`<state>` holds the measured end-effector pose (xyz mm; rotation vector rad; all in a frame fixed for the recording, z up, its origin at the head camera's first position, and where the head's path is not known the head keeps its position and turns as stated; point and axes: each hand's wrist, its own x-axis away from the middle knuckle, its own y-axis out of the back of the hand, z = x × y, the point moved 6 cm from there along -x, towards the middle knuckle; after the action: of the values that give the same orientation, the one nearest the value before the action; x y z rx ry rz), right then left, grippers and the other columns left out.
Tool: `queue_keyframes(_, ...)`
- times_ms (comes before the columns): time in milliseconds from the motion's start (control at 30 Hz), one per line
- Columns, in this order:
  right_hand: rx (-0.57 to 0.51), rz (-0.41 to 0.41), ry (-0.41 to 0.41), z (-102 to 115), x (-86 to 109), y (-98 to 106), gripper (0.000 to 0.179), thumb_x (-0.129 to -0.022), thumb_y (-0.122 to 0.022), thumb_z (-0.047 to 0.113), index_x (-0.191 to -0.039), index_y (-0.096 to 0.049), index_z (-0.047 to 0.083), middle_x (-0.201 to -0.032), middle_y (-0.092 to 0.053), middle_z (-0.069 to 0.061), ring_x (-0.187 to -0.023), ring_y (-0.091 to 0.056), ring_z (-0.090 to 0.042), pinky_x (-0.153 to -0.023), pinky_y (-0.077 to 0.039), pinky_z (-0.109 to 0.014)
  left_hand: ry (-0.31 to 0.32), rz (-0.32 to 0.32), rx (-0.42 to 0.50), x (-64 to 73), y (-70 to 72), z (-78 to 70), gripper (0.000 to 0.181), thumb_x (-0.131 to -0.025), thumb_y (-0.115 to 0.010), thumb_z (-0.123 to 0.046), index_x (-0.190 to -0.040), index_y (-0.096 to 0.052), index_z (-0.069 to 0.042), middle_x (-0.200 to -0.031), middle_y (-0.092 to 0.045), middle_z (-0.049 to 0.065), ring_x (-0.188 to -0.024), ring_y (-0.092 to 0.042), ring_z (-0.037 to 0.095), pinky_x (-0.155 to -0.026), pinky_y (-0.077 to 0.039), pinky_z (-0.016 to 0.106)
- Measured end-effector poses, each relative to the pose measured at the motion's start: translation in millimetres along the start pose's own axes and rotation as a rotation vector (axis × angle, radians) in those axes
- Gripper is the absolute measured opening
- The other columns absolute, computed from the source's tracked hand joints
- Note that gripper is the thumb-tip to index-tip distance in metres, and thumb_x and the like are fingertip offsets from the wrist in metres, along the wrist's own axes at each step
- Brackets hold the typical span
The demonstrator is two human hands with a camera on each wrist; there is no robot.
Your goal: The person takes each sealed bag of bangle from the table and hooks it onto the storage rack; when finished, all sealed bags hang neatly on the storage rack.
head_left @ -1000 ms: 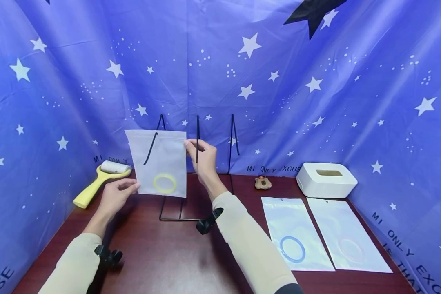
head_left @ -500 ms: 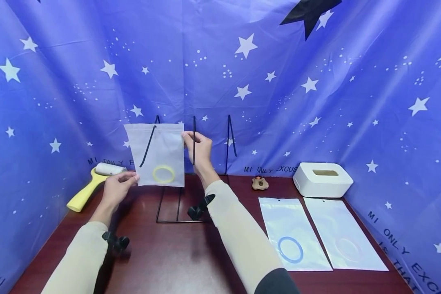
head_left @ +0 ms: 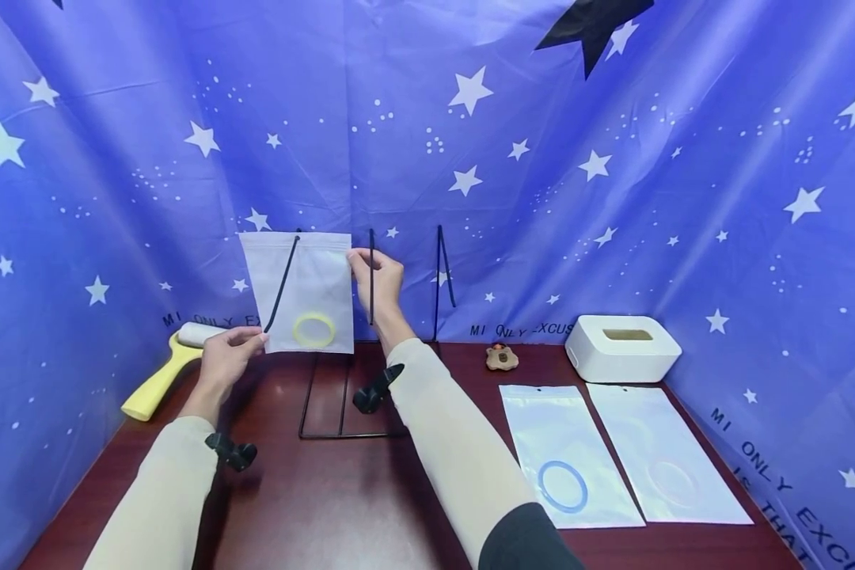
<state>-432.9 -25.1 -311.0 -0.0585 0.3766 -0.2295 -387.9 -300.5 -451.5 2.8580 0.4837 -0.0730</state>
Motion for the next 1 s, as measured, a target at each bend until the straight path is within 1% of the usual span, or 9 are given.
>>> queue_keyframes(267,-0.014,0.023,0.064,-0.5,6.0,-2.5,0.015,-0.092,-0.076,0.012,-0.102,-0.080,0.001,-0.093,-0.078,-0.020,-0.067,-0.061,-0.003,-0.066,-0.051,-0.015,-0.006,-0.013,-0.078,3.3,9.1,-0.7,0.047,-0.096,-0.075,-0.028,-0.131,-0.067,0.003,-0.081,-0.065,-0.029,-0.074,-0.064,-0.010,-0.077,-0.057,0.014)
queue_keyframes(367,-0.053,0.045,0.053,-4.3,6.7,2.8,0.018,-0.093,-0.075,0.010,-0.107,-0.078,0.000,-0.099,-0.078,-0.021,-0.076,-0.070,-0.011,-0.073,-0.058,-0.019,-0.014,-0.049,-0.065,7.2,12.5,-1.8,0.046,-0.096,-0.075,-0.028,-0.131,-0.067,0.002,-0.082,-0.064,-0.030,-0.077,-0.063,-0.011,-0.076,-0.056,0.012)
queue_keyframes(433,-0.061,0.070,0.042,-8.3,6.8,8.5,0.019,-0.093,-0.075,0.008,-0.110,-0.077,-0.002,-0.103,-0.078,-0.022,-0.084,-0.076,-0.022,-0.079,-0.062,-0.025,0.003,-0.078,-0.009,12.2,14.4,-0.4,0.045,-0.096,-0.075,-0.026,-0.131,-0.068,0.001,-0.085,-0.066,-0.028,-0.080,-0.064,-0.010,-0.077,-0.055,0.010)
queue_keyframes(533,-0.083,0.122,0.038,-14.4,6.6,20.5,0.022,-0.094,-0.072,0.003,-0.114,-0.073,-0.007,-0.107,-0.075,-0.029,-0.098,-0.075,-0.041,-0.088,-0.063,-0.036,0.036,-0.112,0.078,24.5,16.2,2.7,0.041,-0.097,-0.074,-0.023,-0.132,-0.069,-0.002,-0.094,-0.071,-0.025,-0.086,-0.065,-0.010,-0.081,-0.055,0.009)
queue_keyframes(600,-0.068,0.155,0.044,-16.6,7.1,32.0,0.023,-0.095,-0.071,0.002,-0.115,-0.072,-0.009,-0.109,-0.074,-0.031,-0.102,-0.073,-0.047,-0.090,-0.063,-0.038,0.043,-0.115,0.096,35.3,16.4,3.7,0.041,-0.097,-0.073,-0.023,-0.133,-0.068,-0.003,-0.099,-0.072,-0.024,-0.091,-0.064,-0.011,-0.083,-0.053,0.007)
queue_keyframes(733,-0.045,0.208,0.062,-21.1,10.6,58.5,0.026,-0.095,-0.071,0.003,-0.118,-0.071,-0.010,-0.109,-0.073,-0.032,-0.102,-0.072,-0.049,-0.086,-0.063,-0.030,-0.020,-0.112,0.007,58.0,17.0,-1.3,0.042,-0.097,-0.073,-0.025,-0.133,-0.069,-0.003,-0.096,-0.068,-0.031,-0.092,-0.061,-0.016,-0.081,-0.048,0.004)
queue_keyframes(833,-0.014,0.235,0.067,-25.2,15.6,81.1,0.028,-0.095,-0.072,0.005,-0.118,-0.070,-0.011,-0.108,-0.074,-0.031,-0.101,-0.073,-0.049,-0.084,-0.062,-0.025,-0.088,-0.075,-0.076,75.1,11.9,-7.9,0.040,-0.098,-0.073,-0.027,-0.130,-0.070,-0.004,-0.095,-0.068,-0.032,-0.090,-0.061,-0.016,-0.079,-0.049,0.005)
queue_keyframes(933,0.035,0.239,0.050,-30.8,20.5,106.3,0.029,-0.095,-0.072,0.006,-0.118,-0.070,-0.011,-0.108,-0.075,-0.029,-0.099,-0.075,-0.044,-0.082,-0.061,-0.022,-0.155,0.000,-0.144,90.6,0.8,-12.7,0.037,-0.097,-0.073,-0.028,-0.127,-0.072,-0.006,-0.105,-0.077,-0.012,-0.091,-0.062,-0.016,-0.078,-0.050,0.006)
queue_keyframes(1000,0.056,0.239,0.030,-34.7,23.8,124.6,0.028,-0.095,-0.073,0.007,-0.117,-0.072,-0.009,-0.110,-0.075,-0.027,-0.094,-0.078,-0.032,-0.083,-0.062,-0.022,-0.189,0.063,-0.184,97.3,-8.6,-12.9,0.037,-0.097,-0.074,-0.028,-0.127,-0.072,-0.007,-0.115,-0.078,0.004,-0.091,-0.061,-0.017,-0.079,-0.050,0.005)
